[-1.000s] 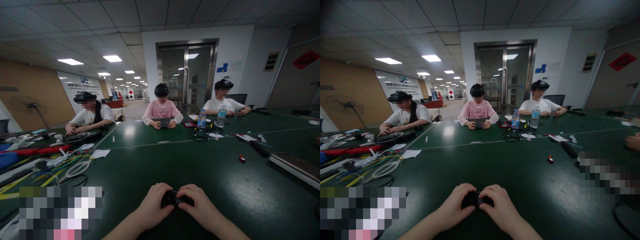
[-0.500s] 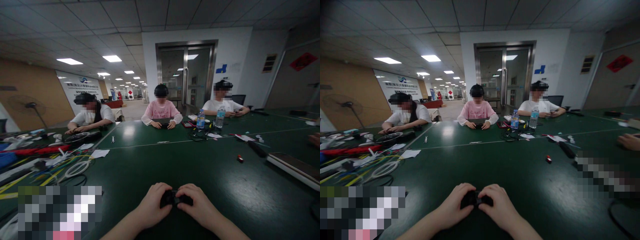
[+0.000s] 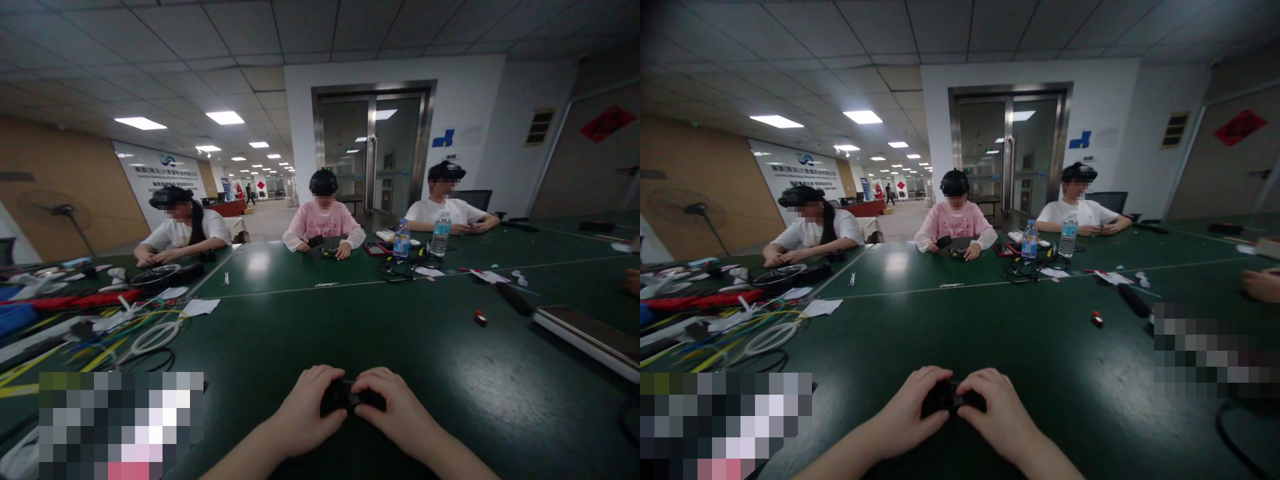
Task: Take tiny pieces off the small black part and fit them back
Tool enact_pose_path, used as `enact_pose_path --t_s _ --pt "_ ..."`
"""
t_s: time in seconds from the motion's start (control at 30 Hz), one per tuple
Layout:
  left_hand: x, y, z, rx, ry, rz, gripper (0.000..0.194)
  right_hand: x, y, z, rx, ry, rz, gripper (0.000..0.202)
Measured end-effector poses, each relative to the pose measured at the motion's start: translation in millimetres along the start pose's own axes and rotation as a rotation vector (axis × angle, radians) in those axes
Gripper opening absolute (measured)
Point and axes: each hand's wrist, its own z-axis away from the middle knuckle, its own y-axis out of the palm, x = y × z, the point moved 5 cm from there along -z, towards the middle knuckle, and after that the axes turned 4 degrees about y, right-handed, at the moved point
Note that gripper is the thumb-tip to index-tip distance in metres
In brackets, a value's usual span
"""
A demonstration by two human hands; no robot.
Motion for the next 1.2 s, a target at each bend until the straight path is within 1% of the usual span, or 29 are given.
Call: enact_pose_path --t_s 0.37,0.53,0.73,0.83,1.03,1.2 --pt "-3.3 -0.4 -1.2 -0.013 0.011 -0.014 0.042 0.1 0.3 1.3 -0.001 -0.004 -0.001 0.021" --pt "-1.6 0.8 -1.7 -0.018 0.008 -0.024 0.040 -2.3 1.6 0.5 -0.013 -0.012 0.005 0.023" --pt "2.8 2.0 -1.8 -0.018 0.005 -0.030 0.051 -4.5 2.1 0.1 -0.009 0.008 0.000 0.023" --pt "1.1 1.2 -2.5 -0.021 0.003 -0.022 0.043 -3.9 1.6 0.7 0.004 0.014 0.003 0.022" --pt "-7.3 -3.6 -1.8 -0.035 -0.032 0.071 0.035 -3.0 -0.4 2.2 0.022 0.037 -0.062 0.022" --pt "-12.4 -4.9 0.4 0.010 -0.025 0.242 0.035 3.9 -0.5 4.9 0.016 -0.007 -0.127 0.023"
